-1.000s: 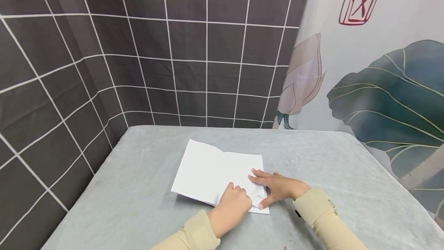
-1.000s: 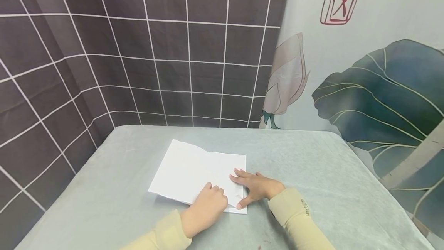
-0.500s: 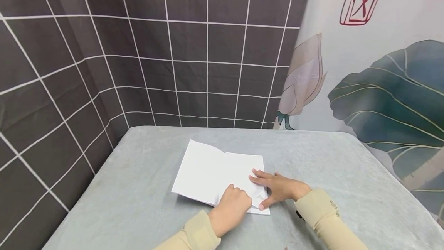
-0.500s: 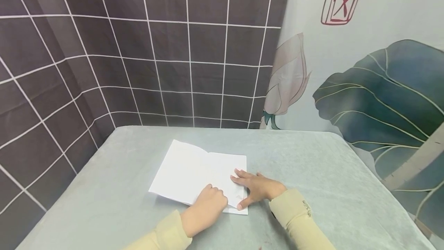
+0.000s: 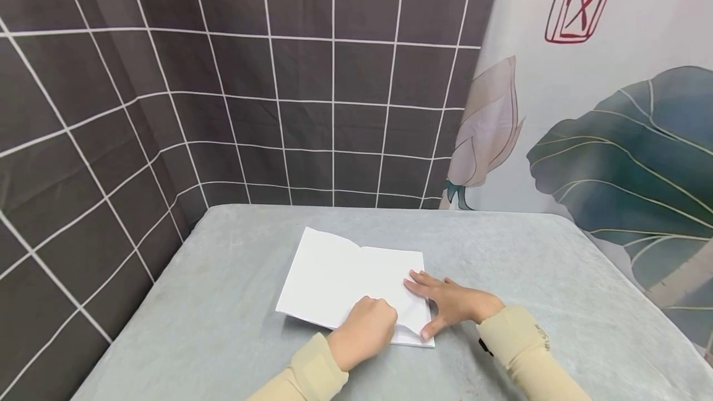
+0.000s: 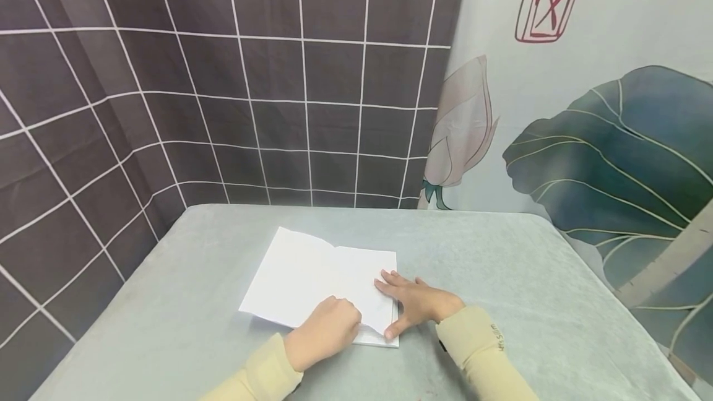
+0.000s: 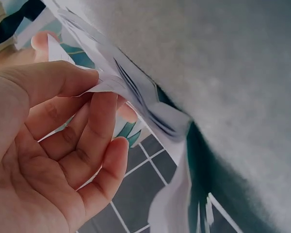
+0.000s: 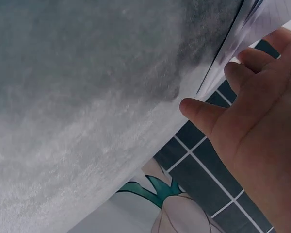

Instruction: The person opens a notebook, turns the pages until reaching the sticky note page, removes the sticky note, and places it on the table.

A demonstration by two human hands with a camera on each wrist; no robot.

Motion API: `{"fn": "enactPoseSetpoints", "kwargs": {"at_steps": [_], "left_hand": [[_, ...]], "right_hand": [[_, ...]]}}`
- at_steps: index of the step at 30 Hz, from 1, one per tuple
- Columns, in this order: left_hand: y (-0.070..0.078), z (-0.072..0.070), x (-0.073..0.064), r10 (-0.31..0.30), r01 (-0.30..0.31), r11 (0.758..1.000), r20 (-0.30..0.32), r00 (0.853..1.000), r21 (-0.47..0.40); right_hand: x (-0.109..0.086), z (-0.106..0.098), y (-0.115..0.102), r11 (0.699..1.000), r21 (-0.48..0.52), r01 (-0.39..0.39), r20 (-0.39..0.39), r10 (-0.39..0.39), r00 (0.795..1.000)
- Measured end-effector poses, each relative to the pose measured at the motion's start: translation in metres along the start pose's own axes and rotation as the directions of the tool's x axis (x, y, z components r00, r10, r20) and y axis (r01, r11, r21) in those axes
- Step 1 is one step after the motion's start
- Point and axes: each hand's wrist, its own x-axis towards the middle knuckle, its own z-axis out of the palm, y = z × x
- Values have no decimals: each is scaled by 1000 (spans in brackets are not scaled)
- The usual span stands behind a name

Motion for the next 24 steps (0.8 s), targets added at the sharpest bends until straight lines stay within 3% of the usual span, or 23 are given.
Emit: {"fn": "enactPoseSetpoints", "kwargs": {"at_steps": [6, 12, 16, 21, 24], "left_hand": [[-6, -2, 1, -79, 85, 974, 39, 996, -208], [-15, -3, 2, -138, 162, 933, 97, 986, -320], [-20, -5, 2, -199, 232, 883, 123, 972, -408], [-29, -10, 3, -273, 305, 798, 139, 952, -520], [-37, -13, 3, -306, 317, 768, 117, 945, -556]], "right_hand": [[-3, -2, 2, 999, 18, -37, -40, 38, 998], [-5, -1, 2, 995, 12, -98, -55, 99, 994], [-6, -1, 4, 992, 3, -124, -49, 124, 991], [-6, -1, 6, 991, 4, -132, -43, 132, 990], [-7, -1, 6, 993, 11, -118, -41, 118, 992]]}}
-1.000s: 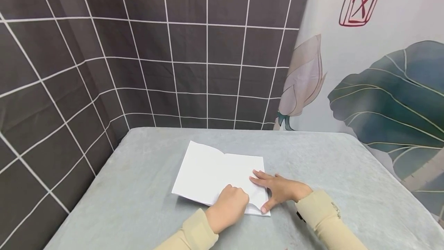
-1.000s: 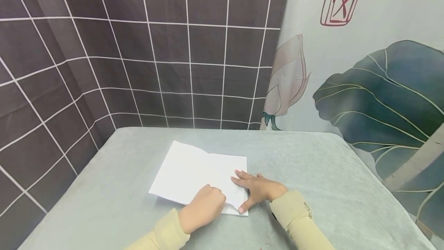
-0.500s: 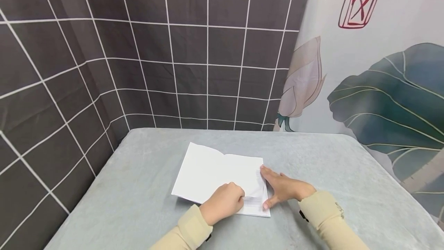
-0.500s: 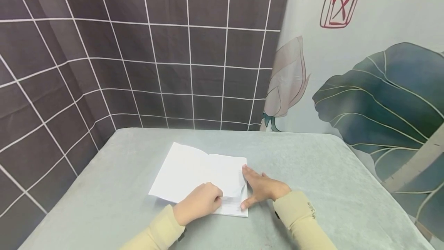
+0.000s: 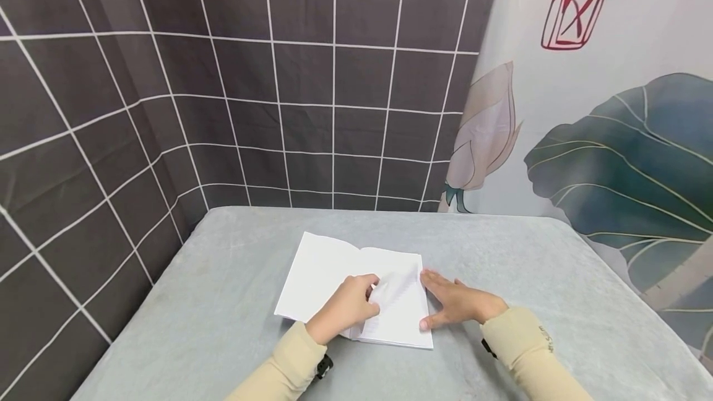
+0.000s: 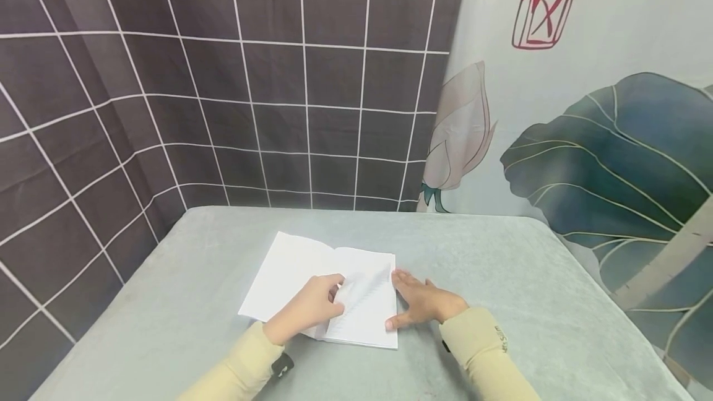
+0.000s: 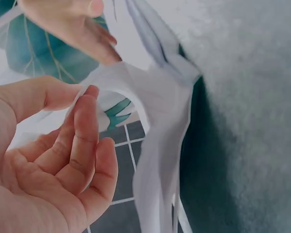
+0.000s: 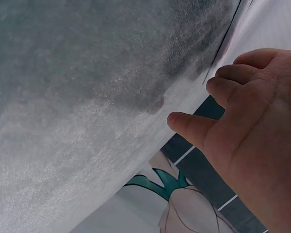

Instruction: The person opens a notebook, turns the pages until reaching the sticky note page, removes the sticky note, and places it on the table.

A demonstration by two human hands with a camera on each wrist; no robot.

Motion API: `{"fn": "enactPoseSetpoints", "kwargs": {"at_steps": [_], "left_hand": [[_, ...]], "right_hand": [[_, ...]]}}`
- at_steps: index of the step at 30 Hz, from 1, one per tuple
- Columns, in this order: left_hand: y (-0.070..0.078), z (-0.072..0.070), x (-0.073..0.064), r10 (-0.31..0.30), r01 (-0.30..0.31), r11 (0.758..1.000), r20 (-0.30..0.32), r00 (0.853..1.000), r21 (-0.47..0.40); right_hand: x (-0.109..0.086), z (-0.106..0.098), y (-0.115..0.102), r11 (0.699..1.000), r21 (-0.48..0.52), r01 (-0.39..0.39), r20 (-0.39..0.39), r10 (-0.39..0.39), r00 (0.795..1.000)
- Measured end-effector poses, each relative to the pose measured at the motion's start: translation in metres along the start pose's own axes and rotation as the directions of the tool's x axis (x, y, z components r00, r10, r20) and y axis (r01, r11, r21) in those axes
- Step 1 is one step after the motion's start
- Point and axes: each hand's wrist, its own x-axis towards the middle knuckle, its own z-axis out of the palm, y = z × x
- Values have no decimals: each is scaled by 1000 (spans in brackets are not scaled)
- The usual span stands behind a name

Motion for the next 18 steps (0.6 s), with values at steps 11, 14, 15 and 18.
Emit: {"fn": "enactPoseSetpoints", "kwargs": {"at_steps": [11, 14, 15, 18], "left_hand": [[-20, -22, 9, -57, 38, 991, -144, 988, -129], [-25, -29, 11, -102, 76, 985, -164, 981, -156], [-26, -31, 11, -121, 93, 981, -162, 979, -170], [-30, -37, 11, -148, 111, 968, -153, 977, -227]], "right_hand": [[1, 5, -4, 1000, 0, 25, -17, -25, 1000], [3, 6, -3, 1000, -13, 26, -17, -26, 1000], [4, 7, -3, 999, -19, 26, -14, -26, 1000], [5, 7, -2, 1000, -22, 8, -6, -8, 1000]]}}
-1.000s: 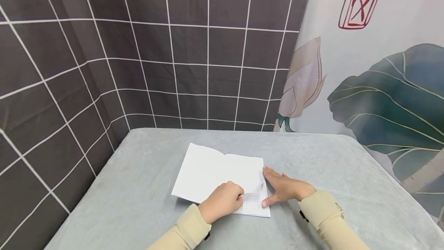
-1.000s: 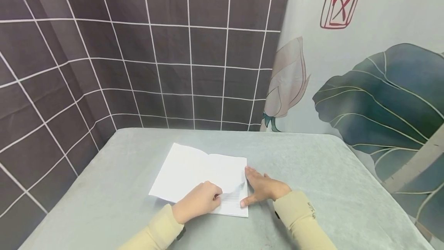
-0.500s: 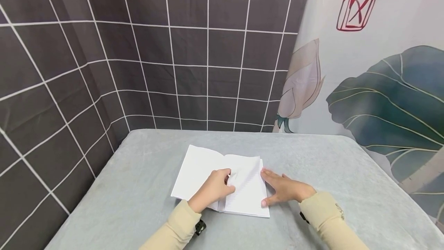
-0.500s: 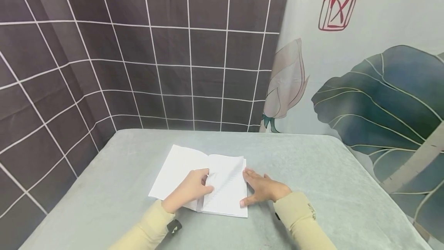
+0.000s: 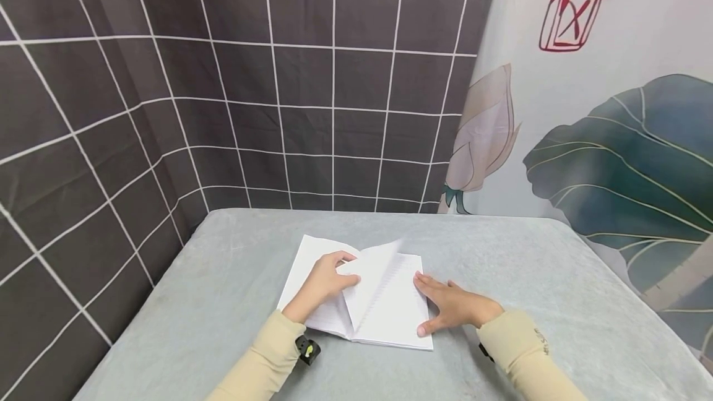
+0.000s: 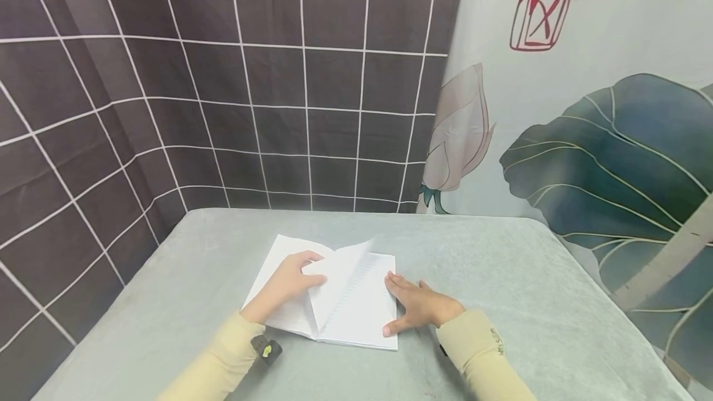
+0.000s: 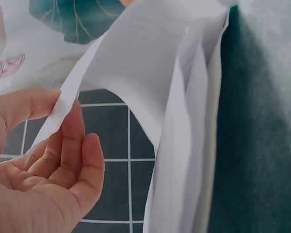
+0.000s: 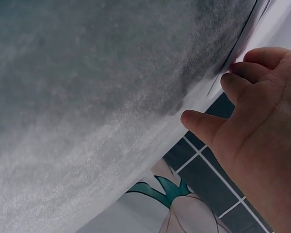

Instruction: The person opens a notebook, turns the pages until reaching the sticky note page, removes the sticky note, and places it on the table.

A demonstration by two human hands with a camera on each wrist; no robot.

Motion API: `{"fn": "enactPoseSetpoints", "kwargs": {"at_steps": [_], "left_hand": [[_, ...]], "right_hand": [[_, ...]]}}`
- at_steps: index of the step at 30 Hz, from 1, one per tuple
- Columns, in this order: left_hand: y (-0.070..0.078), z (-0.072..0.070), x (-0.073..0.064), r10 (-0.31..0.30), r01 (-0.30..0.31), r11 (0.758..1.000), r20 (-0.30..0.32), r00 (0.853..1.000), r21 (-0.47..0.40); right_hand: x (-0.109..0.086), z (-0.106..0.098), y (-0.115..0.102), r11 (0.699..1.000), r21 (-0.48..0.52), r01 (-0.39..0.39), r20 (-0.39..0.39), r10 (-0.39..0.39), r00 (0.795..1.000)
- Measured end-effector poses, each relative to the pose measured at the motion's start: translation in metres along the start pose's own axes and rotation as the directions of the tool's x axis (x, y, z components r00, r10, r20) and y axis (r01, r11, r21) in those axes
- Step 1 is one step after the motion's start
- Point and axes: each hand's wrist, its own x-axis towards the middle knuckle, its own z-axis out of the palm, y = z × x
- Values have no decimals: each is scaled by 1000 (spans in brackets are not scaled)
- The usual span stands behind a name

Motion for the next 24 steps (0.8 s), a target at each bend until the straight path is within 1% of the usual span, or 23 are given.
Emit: {"fn": "enactPoseSetpoints", "kwargs": {"at_steps": [3, 6, 8, 11, 14, 19, 24], "left_hand": [[-4, -5, 2, -41, 43, 995, 30, 999, -94], [-9, -10, 5, -82, 87, 983, 38, 996, -164], [-11, -12, 7, -106, 108, 978, 22, 994, -180], [-14, -16, 9, -138, 134, 974, -11, 990, -184], [-15, -20, 10, -163, 155, 970, -31, 986, -187], [-18, -24, 11, -178, 165, 964, -46, 983, -208], [-27, -27, 12, -179, 164, 958, -41, 983, -234]], "right_hand": [[1, 1, 0, 1000, 2, -9, 9, 9, 1000], [1, 1, 0, 1000, 5, -4, 10, 4, 1000], [1, 2, 0, 1000, 7, -2, 7, 2, 1000], [2, 1, 0, 1000, 5, 9, 3, -9, 1000], [3, 1, 0, 1000, 8, 25, -3, -25, 1000], [5, 2, -1, 998, 0, 58, -25, -58, 998], [7, 4, -1, 994, -34, 103, -49, -105, 993]]}}
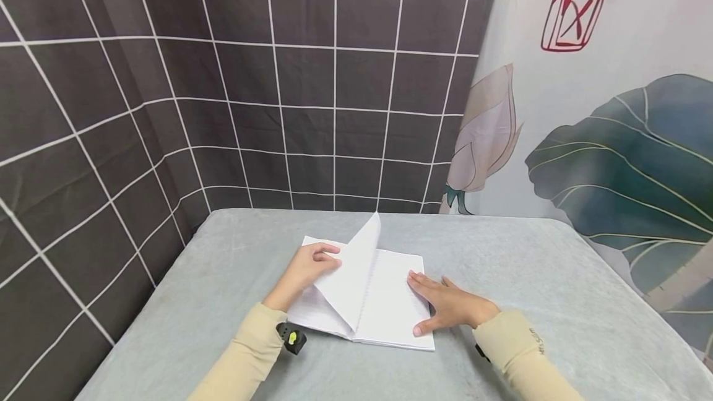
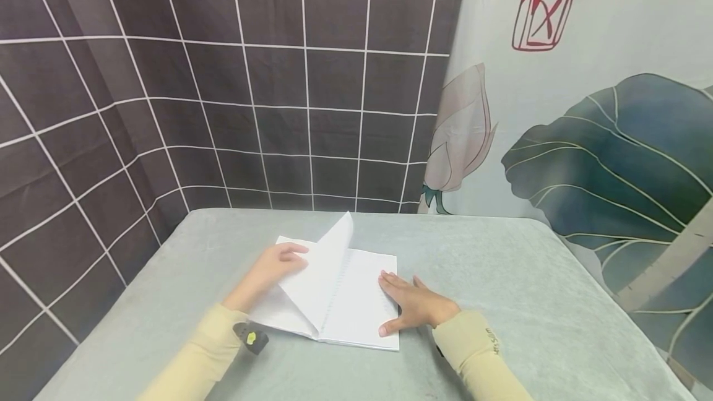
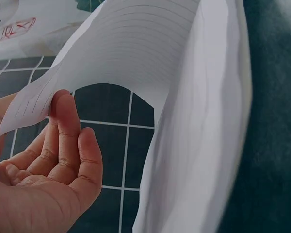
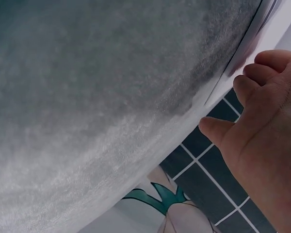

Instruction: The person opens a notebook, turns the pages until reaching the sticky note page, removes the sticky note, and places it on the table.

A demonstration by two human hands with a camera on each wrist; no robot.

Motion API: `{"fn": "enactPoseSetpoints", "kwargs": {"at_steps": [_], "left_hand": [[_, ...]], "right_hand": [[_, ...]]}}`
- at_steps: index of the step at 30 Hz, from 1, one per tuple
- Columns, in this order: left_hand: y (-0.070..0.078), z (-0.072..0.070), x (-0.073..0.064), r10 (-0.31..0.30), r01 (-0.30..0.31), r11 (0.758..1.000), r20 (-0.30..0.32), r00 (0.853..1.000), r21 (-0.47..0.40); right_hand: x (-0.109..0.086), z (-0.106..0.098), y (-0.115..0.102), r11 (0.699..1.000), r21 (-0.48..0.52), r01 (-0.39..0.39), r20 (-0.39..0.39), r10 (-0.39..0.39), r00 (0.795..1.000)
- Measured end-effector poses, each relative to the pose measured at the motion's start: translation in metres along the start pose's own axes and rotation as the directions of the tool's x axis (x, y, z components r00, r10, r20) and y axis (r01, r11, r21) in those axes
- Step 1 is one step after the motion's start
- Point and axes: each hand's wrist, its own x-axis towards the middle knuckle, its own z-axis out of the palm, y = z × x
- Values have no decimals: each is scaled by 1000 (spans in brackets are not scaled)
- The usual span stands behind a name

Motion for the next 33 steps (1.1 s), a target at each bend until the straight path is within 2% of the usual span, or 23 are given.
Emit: {"fn": "enactPoseSetpoints", "kwargs": {"at_steps": [10, 17, 20, 26, 33], "left_hand": [[-7, -11, 2, -38, 40, 999, -43, 998, 34], [-10, -21, 0, -104, 109, 992, -72, 992, 63], [-10, -26, -2, -107, 114, 990, -81, 991, 81], [-17, -33, -2, -112, 120, 988, -80, 990, 100], [-23, -42, -2, -158, 170, 972, -87, 984, 161]], "right_hand": [[4, 2, -1, 999, 1, 33, 12, -33, 999], [4, 1, -3, 999, -2, 43, 17, -43, 999], [3, 1, -2, 999, 4, 44, 25, -44, 999], [2, 1, 0, 999, 21, 39, 48, -40, 998], [0, -1, 3, 998, 59, 30, 72, -34, 997]]}}
